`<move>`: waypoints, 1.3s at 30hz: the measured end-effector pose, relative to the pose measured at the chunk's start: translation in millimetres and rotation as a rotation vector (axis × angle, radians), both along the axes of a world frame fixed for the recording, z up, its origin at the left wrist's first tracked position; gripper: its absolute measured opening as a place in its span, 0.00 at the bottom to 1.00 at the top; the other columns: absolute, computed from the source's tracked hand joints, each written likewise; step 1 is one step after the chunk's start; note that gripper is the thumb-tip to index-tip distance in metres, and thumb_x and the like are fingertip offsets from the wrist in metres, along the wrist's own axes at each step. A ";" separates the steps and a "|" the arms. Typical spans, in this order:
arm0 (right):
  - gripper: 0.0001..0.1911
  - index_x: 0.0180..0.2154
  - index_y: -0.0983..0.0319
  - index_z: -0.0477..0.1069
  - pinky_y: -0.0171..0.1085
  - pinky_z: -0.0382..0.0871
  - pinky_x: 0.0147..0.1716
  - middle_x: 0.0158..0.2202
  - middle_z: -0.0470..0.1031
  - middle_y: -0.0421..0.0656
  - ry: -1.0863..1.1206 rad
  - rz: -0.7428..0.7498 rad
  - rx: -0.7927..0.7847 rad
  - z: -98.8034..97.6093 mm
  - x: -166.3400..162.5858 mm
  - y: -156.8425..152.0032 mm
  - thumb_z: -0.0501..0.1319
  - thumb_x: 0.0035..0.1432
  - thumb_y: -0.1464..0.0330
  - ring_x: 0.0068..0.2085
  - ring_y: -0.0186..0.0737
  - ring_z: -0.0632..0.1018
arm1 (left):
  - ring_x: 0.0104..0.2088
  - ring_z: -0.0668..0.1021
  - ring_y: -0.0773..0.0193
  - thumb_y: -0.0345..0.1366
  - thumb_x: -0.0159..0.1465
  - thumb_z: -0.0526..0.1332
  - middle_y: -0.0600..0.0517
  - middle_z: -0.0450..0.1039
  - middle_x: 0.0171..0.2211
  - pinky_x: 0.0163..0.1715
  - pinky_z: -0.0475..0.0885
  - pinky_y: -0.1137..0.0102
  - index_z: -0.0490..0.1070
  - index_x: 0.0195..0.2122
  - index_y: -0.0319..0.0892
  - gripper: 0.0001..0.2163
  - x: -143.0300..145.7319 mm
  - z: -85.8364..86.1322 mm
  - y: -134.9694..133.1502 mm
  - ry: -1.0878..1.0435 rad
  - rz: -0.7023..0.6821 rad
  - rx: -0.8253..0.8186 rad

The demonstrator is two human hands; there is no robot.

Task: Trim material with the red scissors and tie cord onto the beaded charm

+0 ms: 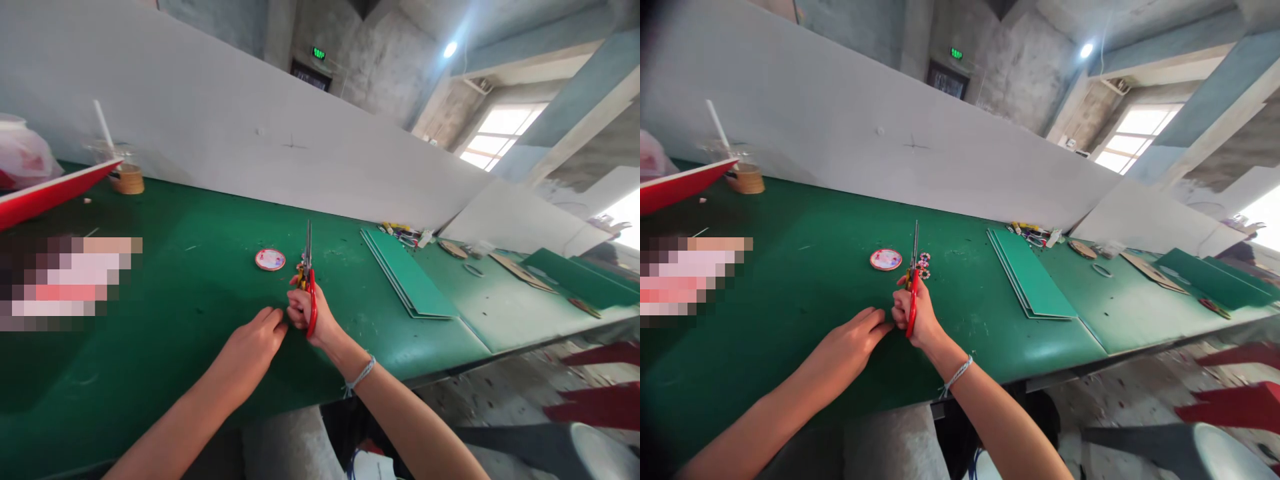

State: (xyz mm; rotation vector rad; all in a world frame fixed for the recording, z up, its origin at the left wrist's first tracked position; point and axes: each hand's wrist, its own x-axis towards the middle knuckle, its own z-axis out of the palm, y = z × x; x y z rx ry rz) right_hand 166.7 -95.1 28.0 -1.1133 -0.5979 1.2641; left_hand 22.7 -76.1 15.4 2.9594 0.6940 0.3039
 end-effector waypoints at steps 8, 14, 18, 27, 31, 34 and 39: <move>0.18 0.38 0.55 0.58 0.26 0.37 0.12 0.13 0.51 0.23 -0.030 0.046 -0.021 1.5 0.7 1.4 0.59 0.41 0.70 0.12 0.23 0.49 | 0.47 0.73 0.56 0.17 0.60 0.46 0.45 0.70 0.42 0.47 0.73 0.62 0.75 0.42 0.39 0.21 -5.0 -10.8 11.3 -0.058 -0.069 -0.126; 0.18 0.38 0.56 0.59 0.25 0.38 0.12 0.14 0.52 0.23 -0.063 0.066 0.005 -5.4 15.7 0.3 0.61 0.43 0.69 0.11 0.22 0.50 | 0.43 0.73 0.61 0.17 0.59 0.45 0.47 0.69 0.40 0.46 0.71 0.67 0.75 0.42 0.41 0.22 -11.5 -1.5 10.0 -0.138 -0.074 -0.206; 0.19 0.38 0.56 0.60 0.25 0.37 0.11 0.15 0.55 0.24 -0.140 -0.093 0.024 -9.0 52.9 -11.9 0.63 0.42 0.70 0.11 0.22 0.51 | 0.43 0.73 0.61 0.17 0.57 0.46 0.47 0.69 0.39 0.45 0.71 0.67 0.75 0.44 0.41 0.23 -12.9 3.7 8.5 -0.128 -0.082 -0.216; 0.19 0.38 0.56 0.59 0.25 0.38 0.12 0.15 0.53 0.24 -0.119 -0.164 0.053 -12.4 71.2 -22.3 0.64 0.43 0.69 0.12 0.22 0.50 | 0.46 0.73 0.59 0.13 0.55 0.44 0.46 0.71 0.43 0.46 0.71 0.64 0.74 0.43 0.40 0.25 -9.9 -8.2 11.0 -0.097 -0.077 -0.065; 0.19 0.38 0.57 0.60 0.25 0.39 0.11 0.15 0.53 0.24 -0.138 -0.185 0.063 -1.3 83.7 -27.1 0.66 0.45 0.65 0.12 0.22 0.51 | 0.44 0.73 0.59 0.13 0.56 0.44 0.47 0.72 0.42 0.46 0.69 0.64 0.74 0.41 0.40 0.24 -8.5 -6.2 9.9 -0.039 -0.067 0.022; 0.23 0.39 0.60 0.64 0.25 0.42 0.11 0.14 0.55 0.25 -0.327 -0.189 0.033 11.7 103.8 -35.6 0.71 0.43 0.63 0.12 0.23 0.55 | 0.43 0.72 0.58 0.14 0.57 0.45 0.47 0.72 0.41 0.47 0.68 0.63 0.75 0.38 0.41 0.23 -8.6 -4.2 9.1 -0.007 -0.087 0.079; 0.23 0.38 0.62 0.66 0.25 0.42 0.10 0.16 0.57 0.26 -0.333 -0.164 -0.017 19.3 113.3 -55.0 0.73 0.43 0.62 0.13 0.21 0.54 | 0.41 0.71 0.59 0.16 0.59 0.47 0.49 0.71 0.38 0.46 0.68 0.65 0.75 0.39 0.43 0.21 -10.2 -5.7 9.5 -0.063 -0.077 0.053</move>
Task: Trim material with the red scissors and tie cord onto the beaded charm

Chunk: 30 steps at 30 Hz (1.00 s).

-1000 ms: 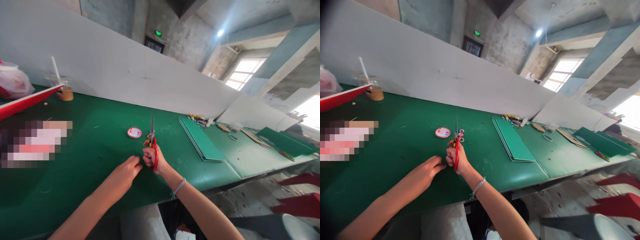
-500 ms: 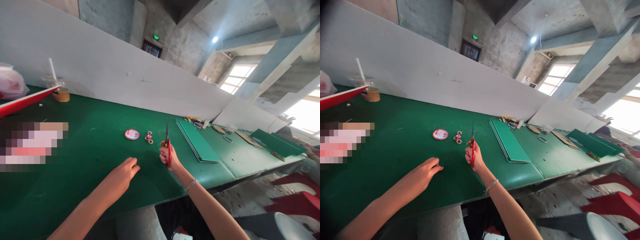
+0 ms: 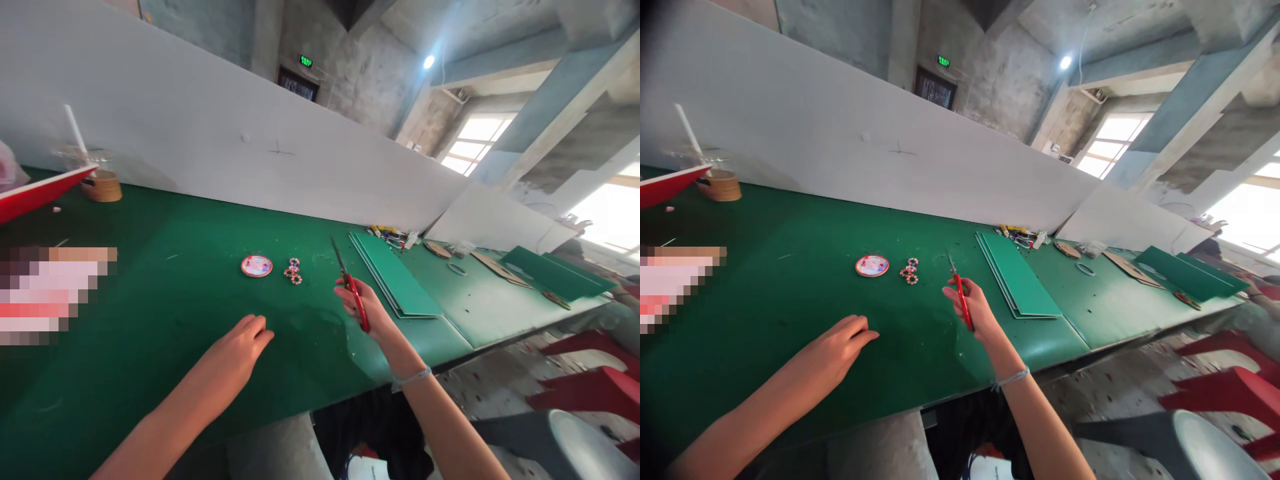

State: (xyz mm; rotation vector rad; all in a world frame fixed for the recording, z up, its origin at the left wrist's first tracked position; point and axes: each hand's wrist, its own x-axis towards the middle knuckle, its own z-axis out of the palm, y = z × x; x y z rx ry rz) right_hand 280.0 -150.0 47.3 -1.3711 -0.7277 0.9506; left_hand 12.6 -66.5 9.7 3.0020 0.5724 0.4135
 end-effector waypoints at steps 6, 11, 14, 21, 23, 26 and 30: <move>0.16 0.33 0.59 0.62 0.26 0.35 0.10 0.15 0.52 0.26 0.428 0.042 0.193 -0.1 -28.1 -3.1 0.68 0.49 0.63 0.13 0.22 0.47 | 0.41 0.71 0.57 0.25 0.63 0.49 0.49 0.69 0.35 0.47 0.68 0.64 0.74 0.46 0.44 0.17 -0.6 -0.1 -4.8 -0.036 0.017 -0.015; 0.17 0.37 0.58 0.62 0.26 0.36 0.11 0.16 0.54 0.25 0.439 0.104 0.137 -11.3 -51.3 10.6 0.67 0.49 0.64 0.13 0.22 0.48 | 0.43 0.71 0.57 0.24 0.63 0.49 0.48 0.69 0.36 0.47 0.69 0.64 0.74 0.47 0.43 0.18 -0.6 -3.6 -5.2 -0.026 0.012 -0.016; 0.18 0.37 0.57 0.60 0.25 0.35 0.11 0.15 0.53 0.25 0.401 0.098 0.054 -20.0 -59.5 14.0 0.67 0.48 0.64 0.13 0.21 0.48 | 0.45 0.73 0.59 0.21 0.62 0.47 0.48 0.70 0.40 0.47 0.70 0.65 0.73 0.50 0.43 0.21 -2.7 -11.3 3.0 -0.085 -0.014 -0.084; 0.20 0.39 0.57 0.60 0.25 0.35 0.12 0.15 0.52 0.24 0.370 0.089 0.040 -21.8 -62.2 10.2 0.66 0.46 0.65 0.12 0.21 0.48 | 0.40 0.76 0.62 0.26 0.66 0.48 0.50 0.72 0.37 0.40 0.72 0.67 0.76 0.41 0.46 0.17 -10.9 -11.2 18.3 -0.201 0.007 -0.299; 0.19 0.39 0.57 0.61 0.25 0.35 0.12 0.16 0.52 0.24 0.372 0.094 0.053 -23.1 -62.0 9.2 0.66 0.47 0.64 0.13 0.21 0.48 | 0.38 0.76 0.62 0.30 0.68 0.48 0.51 0.72 0.35 0.39 0.72 0.68 0.77 0.38 0.45 0.16 -13.1 -6.2 18.0 -0.214 0.024 -0.335; 0.18 0.40 0.57 0.61 0.25 0.35 0.12 0.16 0.52 0.24 0.361 0.099 0.068 -25.7 -61.5 7.8 0.65 0.48 0.65 0.13 0.21 0.48 | 0.36 0.76 0.63 0.32 0.68 0.48 0.51 0.72 0.35 0.38 0.72 0.69 0.77 0.38 0.45 0.16 -16.1 -2.4 17.1 -0.215 0.013 -0.354; 0.17 0.40 0.57 0.61 0.25 0.35 0.12 0.16 0.52 0.25 0.378 0.113 0.063 -26.0 -60.1 5.1 0.65 0.48 0.66 0.13 0.22 0.47 | 0.37 0.73 0.64 0.25 0.66 0.45 0.50 0.69 0.34 0.38 0.71 0.70 0.77 0.44 0.45 0.21 -19.7 -7.1 16.1 -0.191 -0.032 -0.314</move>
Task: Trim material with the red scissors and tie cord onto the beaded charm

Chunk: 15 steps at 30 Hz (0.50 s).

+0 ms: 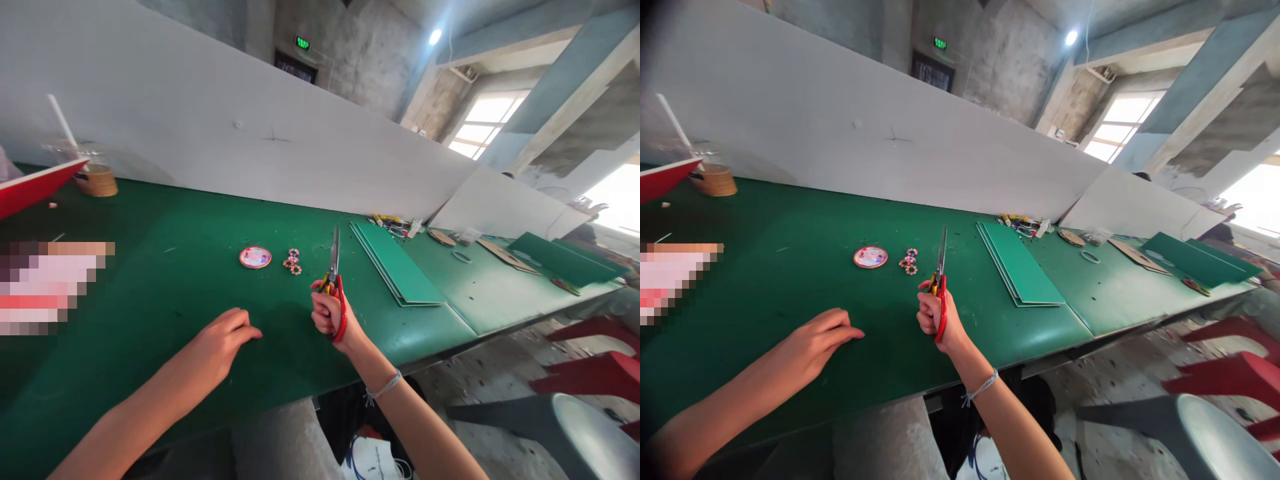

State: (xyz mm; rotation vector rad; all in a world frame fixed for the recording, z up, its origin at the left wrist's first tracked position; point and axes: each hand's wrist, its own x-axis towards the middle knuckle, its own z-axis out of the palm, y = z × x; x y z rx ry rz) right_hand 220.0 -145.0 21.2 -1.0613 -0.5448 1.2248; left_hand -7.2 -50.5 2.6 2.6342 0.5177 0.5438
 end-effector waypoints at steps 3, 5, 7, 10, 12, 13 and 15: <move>0.17 0.39 0.57 0.61 0.25 0.35 0.12 0.16 0.52 0.25 0.029 -0.008 0.011 0.1 0.7 -1.8 0.64 0.47 0.67 0.13 0.21 0.46 | 0.38 0.70 0.63 0.19 0.60 0.45 0.50 0.67 0.34 0.39 0.70 0.70 0.73 0.53 0.47 0.28 -3.2 -5.4 -2.2 0.049 -0.059 0.053; 0.17 0.40 0.57 0.61 0.25 0.35 0.12 0.16 0.52 0.25 0.029 -0.017 0.026 -1.1 1.1 -2.5 0.64 0.48 0.67 0.13 0.21 0.47 | 0.39 0.69 0.62 0.17 0.56 0.47 0.50 0.66 0.36 0.40 0.70 0.71 0.69 0.58 0.50 0.32 -5.0 -7.8 -3.2 0.103 -0.089 0.076; 0.17 0.41 0.57 0.62 0.25 0.35 0.12 0.16 0.52 0.25 0.018 -0.005 0.032 -3.3 2.2 -3.1 0.64 0.49 0.67 0.13 0.22 0.47 | 0.39 0.68 0.62 0.18 0.54 0.49 0.51 0.65 0.37 0.41 0.69 0.71 0.66 0.60 0.52 0.34 -5.4 -9.7 -2.2 0.138 -0.107 0.088; 0.16 0.41 0.57 0.62 0.25 0.36 0.11 0.16 0.52 0.25 0.008 0.050 0.040 -6.4 7.0 -5.1 0.64 0.50 0.67 0.13 0.22 0.46 | 0.36 0.66 0.62 0.18 0.55 0.49 0.51 0.63 0.34 0.38 0.68 0.71 0.67 0.59 0.51 0.33 -3.7 -13.5 3.5 0.123 -0.163 0.125; 0.16 0.41 0.57 0.63 0.25 0.37 0.11 0.16 0.52 0.25 0.017 0.093 0.042 -6.4 11.8 -6.8 0.64 0.51 0.67 0.13 0.22 0.46 | 0.35 0.65 0.62 0.18 0.57 0.48 0.51 0.62 0.33 0.36 0.67 0.71 0.69 0.58 0.50 0.31 -2.5 -16.5 7.8 0.101 -0.206 0.165; 0.15 0.41 0.57 0.63 0.25 0.37 0.11 0.16 0.52 0.25 0.024 0.114 0.039 -5.2 13.9 -7.5 0.64 0.52 0.67 0.13 0.22 0.46 | 0.35 0.65 0.62 0.18 0.57 0.48 0.51 0.61 0.33 0.35 0.66 0.71 0.68 0.59 0.50 0.31 -2.3 -17.9 9.3 0.096 -0.220 0.186; 0.15 0.42 0.57 0.63 0.26 0.36 0.11 0.15 0.52 0.25 0.041 0.147 0.032 0.5 15.9 -7.1 0.64 0.52 0.67 0.13 0.22 0.45 | 0.35 0.64 0.61 0.19 0.58 0.48 0.51 0.61 0.33 0.35 0.65 0.71 0.67 0.60 0.49 0.30 -2.7 -20.3 10.6 0.089 -0.235 0.228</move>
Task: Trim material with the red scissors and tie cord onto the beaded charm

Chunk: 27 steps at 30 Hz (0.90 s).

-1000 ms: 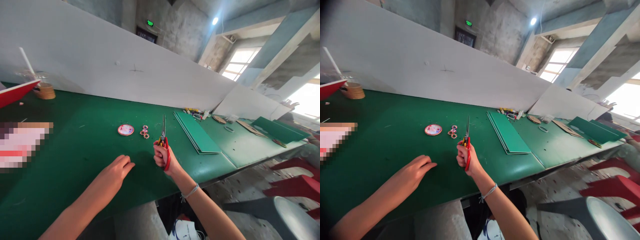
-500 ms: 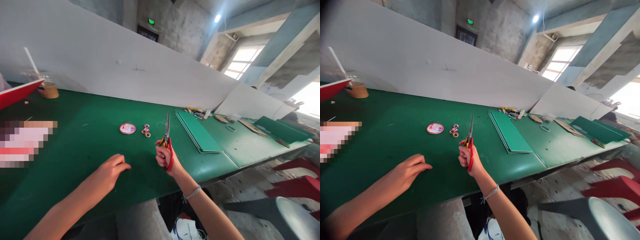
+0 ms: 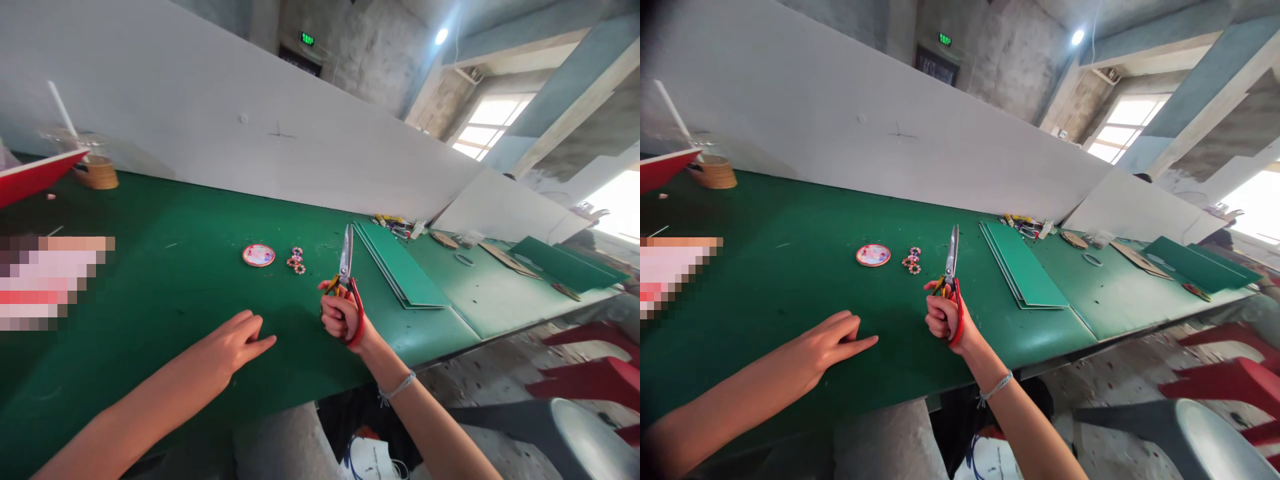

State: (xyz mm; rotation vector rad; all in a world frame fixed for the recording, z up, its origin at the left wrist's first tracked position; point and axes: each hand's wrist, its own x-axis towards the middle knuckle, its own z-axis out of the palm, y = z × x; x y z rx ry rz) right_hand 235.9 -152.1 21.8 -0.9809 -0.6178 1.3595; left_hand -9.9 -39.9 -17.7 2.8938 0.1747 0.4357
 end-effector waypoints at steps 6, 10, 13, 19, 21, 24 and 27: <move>0.12 0.38 0.58 0.63 0.26 0.34 0.11 0.15 0.51 0.25 0.069 0.011 -0.026 31.4 -24.8 17.7 0.61 0.50 0.71 0.13 0.23 0.45 | 0.36 0.63 0.61 0.22 0.63 0.48 0.51 0.62 0.35 0.39 0.64 0.69 0.62 0.62 0.51 0.28 -0.8 -5.1 -1.4 -0.054 -0.012 0.064; 0.14 0.38 0.58 0.61 0.26 0.34 0.12 0.14 0.51 0.25 0.042 0.027 -0.099 34.7 -50.4 29.0 0.61 0.47 0.71 0.13 0.22 0.46 | 0.35 0.63 0.61 0.25 0.65 0.47 0.51 0.62 0.34 0.36 0.64 0.69 0.66 0.59 0.46 0.23 1.6 -5.5 -1.6 -0.065 -0.040 0.117; 0.18 0.38 0.58 0.60 0.27 0.34 0.12 0.13 0.51 0.24 0.002 0.000 -0.147 24.7 -59.3 30.5 0.61 0.43 0.71 0.13 0.22 0.46 | 0.37 0.64 0.60 0.24 0.64 0.46 0.51 0.63 0.34 0.38 0.65 0.68 0.67 0.58 0.45 0.23 0.6 -2.8 -4.6 -0.004 0.017 0.164; 0.18 0.38 0.58 0.60 0.28 0.33 0.13 0.13 0.51 0.23 0.000 0.013 -0.148 12.4 -58.1 27.3 0.62 0.43 0.71 0.13 0.22 0.45 | 0.40 0.68 0.60 0.16 0.54 0.47 0.49 0.66 0.39 0.43 0.69 0.67 0.65 0.60 0.44 0.33 1.8 4.7 -13.8 0.061 0.100 0.217; 0.17 0.38 0.58 0.61 0.28 0.33 0.13 0.14 0.50 0.23 0.006 0.022 -0.132 11.4 -57.4 25.7 0.62 0.44 0.70 0.13 0.22 0.45 | 0.41 0.69 0.60 0.15 0.53 0.46 0.48 0.67 0.41 0.41 0.69 0.69 0.65 0.59 0.45 0.34 5.3 8.5 -17.5 0.078 0.104 0.208; 0.17 0.39 0.57 0.61 0.28 0.33 0.12 0.14 0.49 0.24 0.009 0.027 -0.093 8.9 -57.0 21.8 0.62 0.45 0.70 0.13 0.22 0.44 | 0.44 0.69 0.60 0.16 0.56 0.47 0.48 0.67 0.44 0.43 0.70 0.69 0.67 0.57 0.44 0.30 10.1 14.7 -22.7 0.104 0.106 0.192; 0.16 0.40 0.57 0.62 0.27 0.35 0.12 0.15 0.49 0.24 -0.016 0.047 -0.050 6.1 -55.3 17.1 0.61 0.48 0.70 0.14 0.23 0.44 | 0.44 0.69 0.59 0.16 0.57 0.47 0.48 0.68 0.43 0.43 0.70 0.68 0.67 0.57 0.42 0.29 12.5 17.3 -24.8 0.113 0.106 0.198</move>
